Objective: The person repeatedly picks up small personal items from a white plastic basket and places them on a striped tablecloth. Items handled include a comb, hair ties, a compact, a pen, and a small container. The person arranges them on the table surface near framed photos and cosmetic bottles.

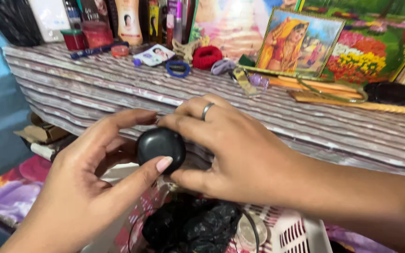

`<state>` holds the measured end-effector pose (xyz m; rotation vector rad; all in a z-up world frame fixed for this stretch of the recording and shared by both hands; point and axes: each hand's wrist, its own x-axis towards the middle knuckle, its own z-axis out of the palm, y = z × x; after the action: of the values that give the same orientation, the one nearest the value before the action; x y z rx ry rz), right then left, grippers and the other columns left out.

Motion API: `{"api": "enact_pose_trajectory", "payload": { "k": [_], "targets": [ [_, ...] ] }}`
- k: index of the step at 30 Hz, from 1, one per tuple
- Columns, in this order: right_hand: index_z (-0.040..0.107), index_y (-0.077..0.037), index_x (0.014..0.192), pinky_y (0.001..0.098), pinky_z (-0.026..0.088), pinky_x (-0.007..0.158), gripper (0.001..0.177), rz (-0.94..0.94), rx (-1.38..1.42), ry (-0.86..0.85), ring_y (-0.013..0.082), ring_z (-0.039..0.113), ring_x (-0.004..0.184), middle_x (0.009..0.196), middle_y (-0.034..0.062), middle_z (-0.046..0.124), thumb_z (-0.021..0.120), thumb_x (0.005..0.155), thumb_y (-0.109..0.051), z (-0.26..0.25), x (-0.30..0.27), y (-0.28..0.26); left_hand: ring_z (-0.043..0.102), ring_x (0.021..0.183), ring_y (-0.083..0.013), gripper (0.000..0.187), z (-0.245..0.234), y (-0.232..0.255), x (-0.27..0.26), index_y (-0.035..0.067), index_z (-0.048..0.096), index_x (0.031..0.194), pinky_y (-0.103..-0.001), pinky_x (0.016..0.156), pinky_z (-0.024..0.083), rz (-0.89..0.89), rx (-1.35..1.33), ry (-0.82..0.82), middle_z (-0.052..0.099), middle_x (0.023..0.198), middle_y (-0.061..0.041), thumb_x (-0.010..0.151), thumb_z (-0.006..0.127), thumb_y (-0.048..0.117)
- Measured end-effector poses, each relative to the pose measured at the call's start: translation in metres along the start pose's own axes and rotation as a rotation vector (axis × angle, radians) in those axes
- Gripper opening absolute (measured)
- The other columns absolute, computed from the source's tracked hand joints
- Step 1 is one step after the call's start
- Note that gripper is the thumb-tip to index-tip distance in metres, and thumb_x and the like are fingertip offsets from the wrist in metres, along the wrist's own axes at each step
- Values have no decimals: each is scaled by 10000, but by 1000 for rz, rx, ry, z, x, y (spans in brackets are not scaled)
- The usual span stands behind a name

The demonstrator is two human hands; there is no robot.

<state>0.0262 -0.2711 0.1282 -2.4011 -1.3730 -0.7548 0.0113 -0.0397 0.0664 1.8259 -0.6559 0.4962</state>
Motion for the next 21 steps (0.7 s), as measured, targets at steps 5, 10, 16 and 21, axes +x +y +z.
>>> {"api": "enact_pose_trajectory", "payload": {
  "k": [5,10,16,21],
  "targets": [
    [650,-27,1295,458,488,996,628,17,-53,41,331,625,1177,1183,142,675,798,810,-397,-7,25,12,701,1087,-100,534,-5,2,21,36,588,1391,-247,861,608,138,-149,-4,684,1242,-48,888,761,83],
    [621,-31,1342,460,494,963,662,52,-42,76,355,643,1138,1187,181,685,789,820,-402,-4,46,27,690,1116,-118,539,-13,-2,44,42,623,1402,-273,894,612,177,-19,68,618,1323,-42,884,762,93],
    [587,-54,1384,427,529,992,614,42,112,50,328,697,1159,1208,173,726,715,859,-345,1,71,53,715,1044,-98,554,-25,-11,74,75,642,1379,-259,848,585,65,67,224,732,1169,-59,847,793,119],
    [636,-60,1316,442,515,989,550,39,38,0,358,665,1158,1197,206,704,726,863,-358,14,83,66,686,768,-68,550,-40,-16,98,169,706,1347,-251,656,514,-205,230,303,811,900,-52,807,811,179]
  ]
}}
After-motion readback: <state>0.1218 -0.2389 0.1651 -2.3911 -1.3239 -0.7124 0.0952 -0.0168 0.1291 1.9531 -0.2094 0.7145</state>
